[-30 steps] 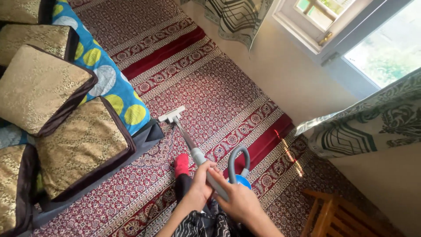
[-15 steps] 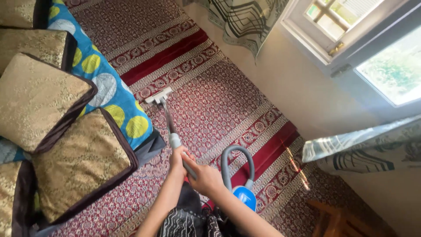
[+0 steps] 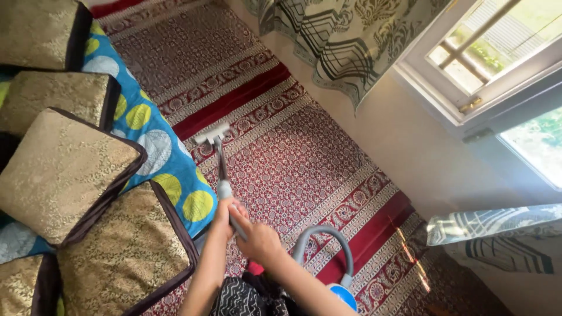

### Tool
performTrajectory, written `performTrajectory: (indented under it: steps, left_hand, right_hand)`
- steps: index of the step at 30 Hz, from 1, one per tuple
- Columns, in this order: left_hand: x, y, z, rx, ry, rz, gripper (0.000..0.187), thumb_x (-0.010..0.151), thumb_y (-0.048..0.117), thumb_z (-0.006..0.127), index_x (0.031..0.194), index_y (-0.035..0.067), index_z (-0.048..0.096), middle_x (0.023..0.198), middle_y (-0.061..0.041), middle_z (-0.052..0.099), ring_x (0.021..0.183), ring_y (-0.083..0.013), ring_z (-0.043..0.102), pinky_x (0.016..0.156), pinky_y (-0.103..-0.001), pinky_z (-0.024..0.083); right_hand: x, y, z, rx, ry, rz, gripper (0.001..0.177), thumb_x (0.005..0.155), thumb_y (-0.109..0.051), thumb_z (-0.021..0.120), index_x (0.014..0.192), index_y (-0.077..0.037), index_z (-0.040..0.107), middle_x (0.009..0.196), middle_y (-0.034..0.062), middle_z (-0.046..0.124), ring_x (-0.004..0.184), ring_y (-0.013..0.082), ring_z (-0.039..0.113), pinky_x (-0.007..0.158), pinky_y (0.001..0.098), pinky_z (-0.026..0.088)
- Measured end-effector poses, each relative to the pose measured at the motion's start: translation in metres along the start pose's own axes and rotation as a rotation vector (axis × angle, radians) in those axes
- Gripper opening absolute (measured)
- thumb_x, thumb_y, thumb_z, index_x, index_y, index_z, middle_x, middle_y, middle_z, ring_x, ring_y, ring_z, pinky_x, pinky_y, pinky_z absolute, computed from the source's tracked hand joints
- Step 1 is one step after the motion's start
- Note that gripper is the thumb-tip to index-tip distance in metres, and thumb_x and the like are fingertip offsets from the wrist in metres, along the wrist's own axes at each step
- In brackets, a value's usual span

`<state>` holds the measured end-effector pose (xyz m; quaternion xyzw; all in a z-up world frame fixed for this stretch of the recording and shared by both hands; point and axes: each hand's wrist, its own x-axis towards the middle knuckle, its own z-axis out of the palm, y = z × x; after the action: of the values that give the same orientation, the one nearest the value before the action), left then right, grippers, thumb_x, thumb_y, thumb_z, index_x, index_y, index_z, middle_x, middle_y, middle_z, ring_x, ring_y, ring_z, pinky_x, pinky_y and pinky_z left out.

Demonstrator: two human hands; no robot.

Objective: Vacuum the carpet in the bedroom.

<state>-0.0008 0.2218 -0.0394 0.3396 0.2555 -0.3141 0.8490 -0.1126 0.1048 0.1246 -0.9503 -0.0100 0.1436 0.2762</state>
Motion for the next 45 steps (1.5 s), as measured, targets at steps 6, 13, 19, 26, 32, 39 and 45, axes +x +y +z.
performTrajectory:
  steps: [6, 13, 19, 26, 32, 39, 45]
  left_hand:
    - [-0.109, -0.052, 0.052, 0.011, 0.015, -0.093, 0.015, 0.078, 0.015, 0.063, 0.076, 0.008, 0.05, 0.061, -0.006, 0.054, 0.057, -0.0236, 0.057, 0.062, -0.042, 0.054]
    - [-0.18, -0.151, 0.076, 0.209, -0.037, -0.145, 0.021, 0.081, 0.02, 0.063, 0.081, 0.001, 0.057, 0.066, -0.013, 0.064, 0.062, -0.0279, 0.066, 0.065, -0.042, 0.057]
    - [-0.243, -0.224, 0.089, 0.285, -0.081, -0.091, 0.019, 0.083, 0.02, 0.062, 0.083, 0.001, 0.061, 0.065, -0.014, 0.065, 0.06, -0.0286, 0.066, 0.063, -0.043, 0.058]
    - [-0.248, -0.259, 0.063, 0.328, -0.132, -0.154, 0.02, 0.084, 0.023, 0.06, 0.081, 0.003, 0.062, 0.066, -0.015, 0.067, 0.058, -0.0266, 0.066, 0.06, -0.04, 0.055]
    - [-0.2, -0.248, 0.039, 0.254, -0.06, -0.073, 0.016, 0.079, 0.018, 0.062, 0.077, 0.003, 0.06, 0.061, -0.012, 0.06, 0.051, -0.027, 0.062, 0.054, -0.041, 0.056]
    - [-0.146, -0.196, 0.062, 0.316, 0.067, -0.07, 0.018, 0.076, 0.02, 0.062, 0.073, 0.002, 0.058, 0.059, -0.014, 0.059, 0.05, -0.0281, 0.061, 0.053, -0.043, 0.054]
    - [-0.044, -0.123, 0.088, 0.291, 0.078, -0.027, 0.017, 0.073, 0.019, 0.063, 0.071, 0.003, 0.058, 0.058, -0.013, 0.058, 0.05, -0.0296, 0.06, 0.052, -0.044, 0.053]
  right_hand:
    - [-0.101, -0.006, -0.03, 0.073, -0.03, 0.129, 0.076, 0.09, -0.033, 0.06, 0.159, -0.045, 0.03, 0.077, 0.0257, 0.068, 0.073, 0.0471, 0.07, 0.071, 0.0593, 0.055]
    - [-0.23, 0.01, -0.037, 0.176, 0.108, 0.198, 0.077, 0.088, -0.03, 0.065, 0.157, -0.039, 0.031, 0.081, 0.0255, 0.071, 0.075, 0.0471, 0.07, 0.07, 0.0579, 0.055]
    - [-0.323, 0.023, -0.029, 0.127, 0.074, 0.356, 0.08, 0.087, -0.03, 0.065, 0.157, -0.041, 0.029, 0.085, 0.0222, 0.073, 0.078, 0.044, 0.072, 0.071, 0.0555, 0.056]
    - [-0.345, 0.041, 0.006, 0.104, 0.143, 0.356, 0.08, 0.085, -0.034, 0.069, 0.156, -0.041, 0.032, 0.082, 0.0208, 0.069, 0.076, 0.0443, 0.071, 0.069, 0.0553, 0.056]
    - [-0.309, 0.055, 0.031, 0.192, 0.185, 0.231, 0.074, 0.086, -0.036, 0.067, 0.154, -0.04, 0.037, 0.078, 0.0212, 0.073, 0.076, 0.0416, 0.072, 0.072, 0.0531, 0.056]
    - [-0.229, 0.063, 0.023, 0.179, 0.15, 0.261, 0.079, 0.088, -0.032, 0.063, 0.159, -0.04, 0.028, 0.077, 0.0225, 0.071, 0.072, 0.0448, 0.07, 0.069, 0.0575, 0.054]
    - [-0.109, 0.071, -0.005, 0.12, 0.157, 0.258, 0.08, 0.086, -0.031, 0.063, 0.158, -0.042, 0.029, 0.076, 0.0225, 0.07, 0.07, 0.0443, 0.07, 0.066, 0.0572, 0.055]
